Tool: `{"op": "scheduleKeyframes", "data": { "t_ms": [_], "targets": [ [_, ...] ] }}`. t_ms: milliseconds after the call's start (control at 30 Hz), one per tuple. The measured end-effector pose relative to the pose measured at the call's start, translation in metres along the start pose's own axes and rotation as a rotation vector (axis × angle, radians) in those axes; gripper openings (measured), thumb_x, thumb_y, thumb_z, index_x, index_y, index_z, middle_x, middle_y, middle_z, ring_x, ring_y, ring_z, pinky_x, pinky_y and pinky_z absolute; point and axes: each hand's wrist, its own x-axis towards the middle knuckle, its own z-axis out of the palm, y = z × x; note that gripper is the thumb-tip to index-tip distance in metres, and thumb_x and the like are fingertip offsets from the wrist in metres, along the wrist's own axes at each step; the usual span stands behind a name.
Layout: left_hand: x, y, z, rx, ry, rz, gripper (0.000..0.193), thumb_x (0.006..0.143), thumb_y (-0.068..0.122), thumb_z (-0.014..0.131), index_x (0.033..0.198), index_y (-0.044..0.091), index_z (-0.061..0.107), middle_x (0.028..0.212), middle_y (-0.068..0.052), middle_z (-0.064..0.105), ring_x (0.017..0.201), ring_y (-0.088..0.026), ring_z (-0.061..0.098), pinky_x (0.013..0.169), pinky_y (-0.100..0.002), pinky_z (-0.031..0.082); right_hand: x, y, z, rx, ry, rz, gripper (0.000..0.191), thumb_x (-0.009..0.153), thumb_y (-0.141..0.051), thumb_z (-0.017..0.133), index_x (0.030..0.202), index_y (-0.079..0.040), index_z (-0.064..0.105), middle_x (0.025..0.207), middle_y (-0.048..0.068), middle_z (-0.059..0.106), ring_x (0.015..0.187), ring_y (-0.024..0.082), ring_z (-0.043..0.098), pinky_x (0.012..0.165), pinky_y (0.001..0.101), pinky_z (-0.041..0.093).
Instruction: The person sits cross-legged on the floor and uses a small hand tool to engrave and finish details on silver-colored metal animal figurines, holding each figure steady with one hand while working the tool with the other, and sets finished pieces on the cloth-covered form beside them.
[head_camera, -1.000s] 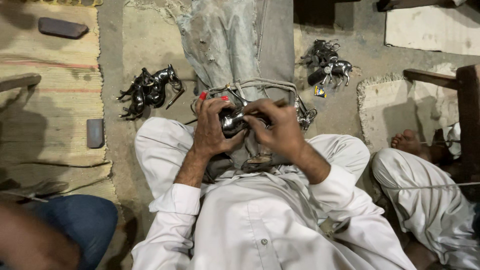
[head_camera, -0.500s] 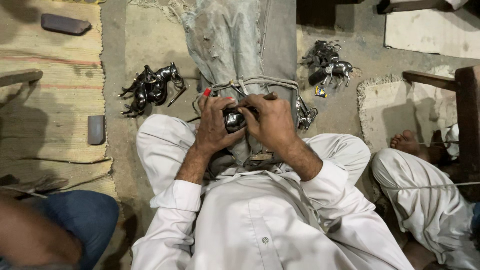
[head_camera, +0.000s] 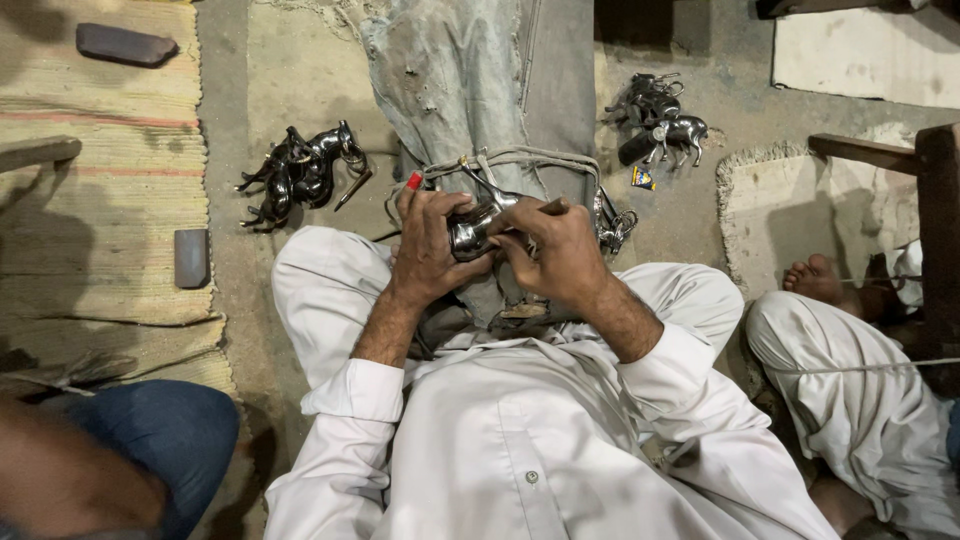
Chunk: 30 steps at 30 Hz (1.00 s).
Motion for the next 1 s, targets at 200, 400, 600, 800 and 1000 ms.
{"op": "scheduleKeyframes", "data": {
  "t_ms": [200,400,600,800,1000],
  "targets": [
    [0.003,0.001,0.000,0.028,0.005,0.013,0.084,0.074,0.040,0.094,0.135,0.007,0.046,0.114,-0.007,0.063,0.111,-0.029,0.056,0.118,-0.057,0.027,0.000,0.000,-0.004,0.014,-0.012,-0.025,0.013,0.086,-0.002,0.077,0.096,-0.008,0.071,0.090,0.008,0.076,0.077,0.024,0.077,0.069,0.0339,0.060],
    [0.006,0.007,-0.002,0.052,0.000,-0.007,0.081,0.076,0.035,0.094,0.136,0.007,0.047,0.118,-0.009,0.061,0.113,-0.030,0.056,0.118,-0.055,0.028,0.012,-0.008,0.004,-0.060,0.083,0.137,0.010,0.090,-0.008,0.077,0.099,-0.006,0.073,0.086,0.011,0.076,0.072,0.026,0.076,0.063,0.0363,0.058],
    [0.009,0.010,-0.004,0.047,0.008,-0.008,0.080,0.075,0.034,0.094,0.135,0.008,0.048,0.117,-0.009,0.062,0.112,-0.029,0.056,0.118,-0.056,0.028,0.018,-0.010,0.005,-0.082,0.079,0.125,0.011,0.090,-0.008,0.076,0.100,-0.006,0.072,0.087,0.012,0.076,0.076,0.029,0.076,0.066,0.0375,0.059],
    [0.009,0.011,-0.004,0.025,0.002,-0.024,0.080,0.077,0.039,0.093,0.134,0.008,0.047,0.113,-0.008,0.062,0.110,-0.029,0.057,0.118,-0.054,0.028,0.015,-0.003,0.000,-0.061,0.048,0.036,0.010,0.089,-0.007,0.077,0.097,-0.006,0.070,0.088,0.012,0.075,0.078,0.030,0.074,0.067,0.0397,0.057],
    [0.008,0.011,-0.004,0.030,0.005,-0.014,0.081,0.077,0.039,0.094,0.135,0.008,0.047,0.114,-0.008,0.063,0.110,-0.029,0.057,0.119,-0.056,0.028,0.009,0.005,-0.006,-0.043,0.002,-0.066,0.014,0.085,-0.004,0.077,0.096,-0.008,0.070,0.087,0.010,0.073,0.077,0.032,0.072,0.067,0.0398,0.056]
  ]
}}
